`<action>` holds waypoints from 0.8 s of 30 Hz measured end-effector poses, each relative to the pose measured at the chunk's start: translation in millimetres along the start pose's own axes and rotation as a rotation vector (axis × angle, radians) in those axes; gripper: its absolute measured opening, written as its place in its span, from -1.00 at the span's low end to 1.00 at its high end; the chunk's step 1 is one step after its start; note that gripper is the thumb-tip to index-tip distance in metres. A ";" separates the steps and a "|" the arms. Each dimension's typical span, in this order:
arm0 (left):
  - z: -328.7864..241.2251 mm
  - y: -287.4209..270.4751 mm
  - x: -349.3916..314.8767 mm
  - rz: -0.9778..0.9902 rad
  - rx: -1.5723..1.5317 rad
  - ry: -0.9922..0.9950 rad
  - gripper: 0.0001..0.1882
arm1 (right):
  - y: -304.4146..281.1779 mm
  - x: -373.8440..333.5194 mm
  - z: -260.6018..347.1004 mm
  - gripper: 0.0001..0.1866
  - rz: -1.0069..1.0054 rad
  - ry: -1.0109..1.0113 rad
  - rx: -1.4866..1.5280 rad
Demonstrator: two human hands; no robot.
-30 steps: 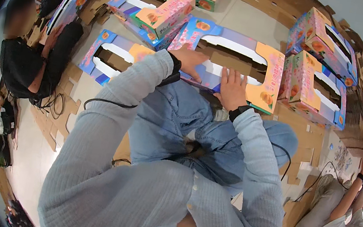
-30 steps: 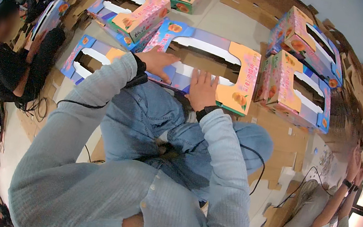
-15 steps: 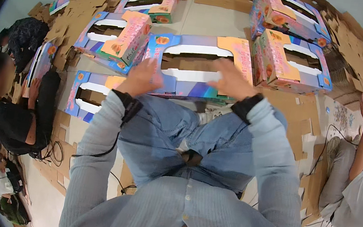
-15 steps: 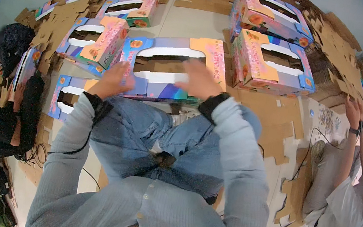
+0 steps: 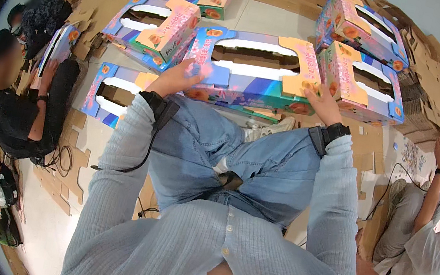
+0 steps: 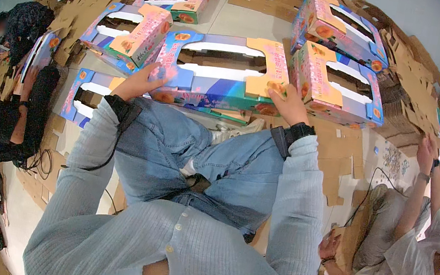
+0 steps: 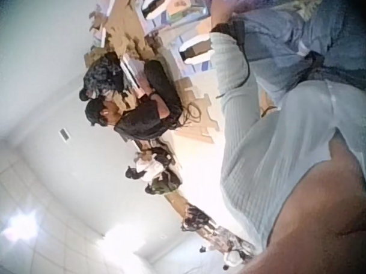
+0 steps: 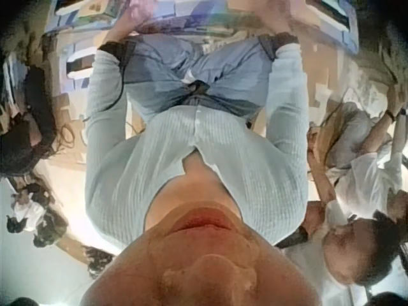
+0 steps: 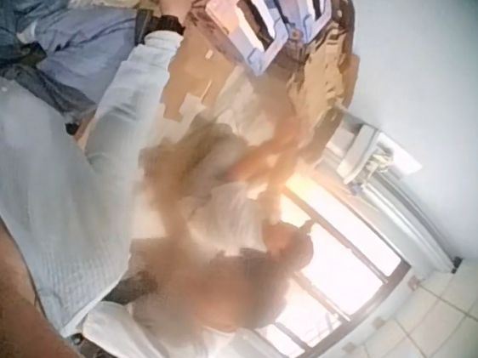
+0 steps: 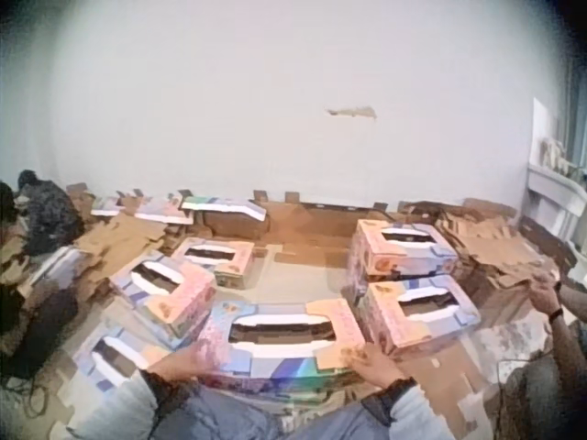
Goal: Assembling colorful fruit-themed cardboard boxes while sitting on the floor.
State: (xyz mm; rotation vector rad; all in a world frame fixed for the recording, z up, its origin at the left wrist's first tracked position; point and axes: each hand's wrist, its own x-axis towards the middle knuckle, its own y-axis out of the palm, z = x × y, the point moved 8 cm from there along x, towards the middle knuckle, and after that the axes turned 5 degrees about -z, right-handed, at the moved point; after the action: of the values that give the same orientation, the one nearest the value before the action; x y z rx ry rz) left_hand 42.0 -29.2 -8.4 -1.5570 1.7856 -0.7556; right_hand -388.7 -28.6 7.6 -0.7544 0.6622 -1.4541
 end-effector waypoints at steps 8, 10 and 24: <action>-66.8 -57.7 -11.3 -0.155 -0.083 0.085 -0.35 | -63.6 -12.2 49.0 -0.28 -0.313 -0.181 0.096; -77.8 -70.9 -10.5 -0.221 -0.024 0.077 -0.39 | -72.3 -10.7 54.6 -0.28 -0.316 -0.159 0.064; -103.9 -92.6 -0.3 -0.417 0.371 0.055 -0.41 | -94.3 3.5 79.7 -0.35 -0.207 -0.040 -0.197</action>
State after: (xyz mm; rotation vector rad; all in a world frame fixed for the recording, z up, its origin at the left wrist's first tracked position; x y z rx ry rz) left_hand 18.6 -40.0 128.4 -1.6730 1.2692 -1.2579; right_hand -384.0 -25.6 131.0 -1.0277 0.7198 -1.5715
